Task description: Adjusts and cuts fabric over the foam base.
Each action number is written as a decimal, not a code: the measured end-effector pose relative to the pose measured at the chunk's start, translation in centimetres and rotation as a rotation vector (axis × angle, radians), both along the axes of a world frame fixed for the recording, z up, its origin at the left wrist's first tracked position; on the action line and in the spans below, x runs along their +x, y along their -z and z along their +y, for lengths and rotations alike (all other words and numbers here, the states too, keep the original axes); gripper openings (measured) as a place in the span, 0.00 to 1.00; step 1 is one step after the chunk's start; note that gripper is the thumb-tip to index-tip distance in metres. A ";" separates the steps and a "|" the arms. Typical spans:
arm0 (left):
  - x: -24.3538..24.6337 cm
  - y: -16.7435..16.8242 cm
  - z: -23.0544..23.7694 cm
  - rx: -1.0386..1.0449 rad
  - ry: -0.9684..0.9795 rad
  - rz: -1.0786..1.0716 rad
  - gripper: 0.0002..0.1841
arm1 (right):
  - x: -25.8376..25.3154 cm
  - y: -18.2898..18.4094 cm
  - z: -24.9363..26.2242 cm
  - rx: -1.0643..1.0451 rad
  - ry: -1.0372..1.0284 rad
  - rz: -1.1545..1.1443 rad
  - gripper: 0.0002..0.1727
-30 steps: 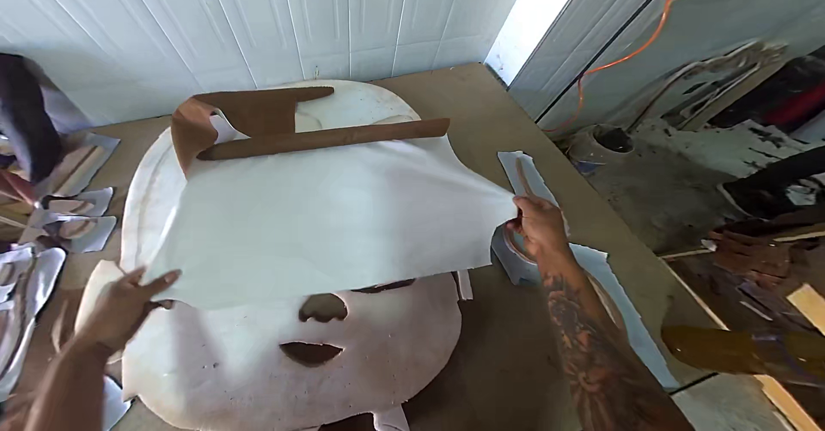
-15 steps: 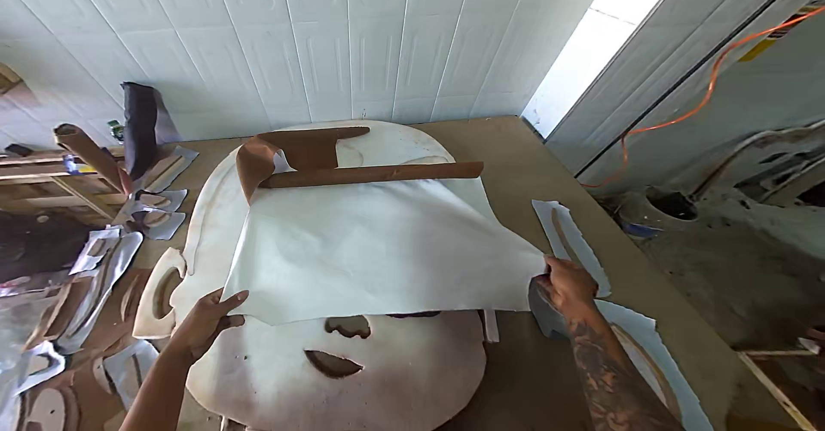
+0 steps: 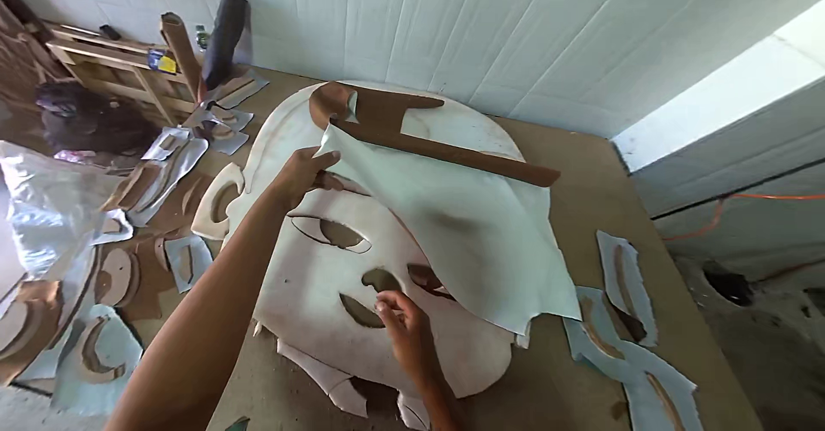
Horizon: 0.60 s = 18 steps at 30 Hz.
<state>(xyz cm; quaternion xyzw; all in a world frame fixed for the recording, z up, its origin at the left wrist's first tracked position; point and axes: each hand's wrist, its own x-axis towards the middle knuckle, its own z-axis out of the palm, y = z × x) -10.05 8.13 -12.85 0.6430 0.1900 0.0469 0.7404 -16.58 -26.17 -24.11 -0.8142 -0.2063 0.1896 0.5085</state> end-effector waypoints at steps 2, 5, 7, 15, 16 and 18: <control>-2.1 1.2 0.8 -0.006 -0.014 0.019 0.21 | 0.3 0.4 2.3 -0.028 0.002 0.004 0.15; -3.7 2.9 0.9 -0.061 -0.013 0.062 0.19 | 2.1 0.5 8.2 -0.188 -0.073 0.000 0.17; -4.0 3.5 1.1 -0.058 -0.015 0.098 0.18 | 3.8 1.3 13.4 -0.340 -0.107 -0.006 0.18; -9.5 7.3 5.6 0.196 -0.035 0.368 0.22 | 5.7 3.0 23.0 -0.783 -0.341 -0.058 0.27; -10.1 8.5 6.0 0.205 -0.044 0.386 0.21 | 5.5 2.7 22.7 -0.811 -0.348 -0.072 0.27; -11.4 9.6 6.6 0.235 -0.100 0.381 0.19 | 5.4 2.4 22.0 -0.754 -0.240 -0.104 0.27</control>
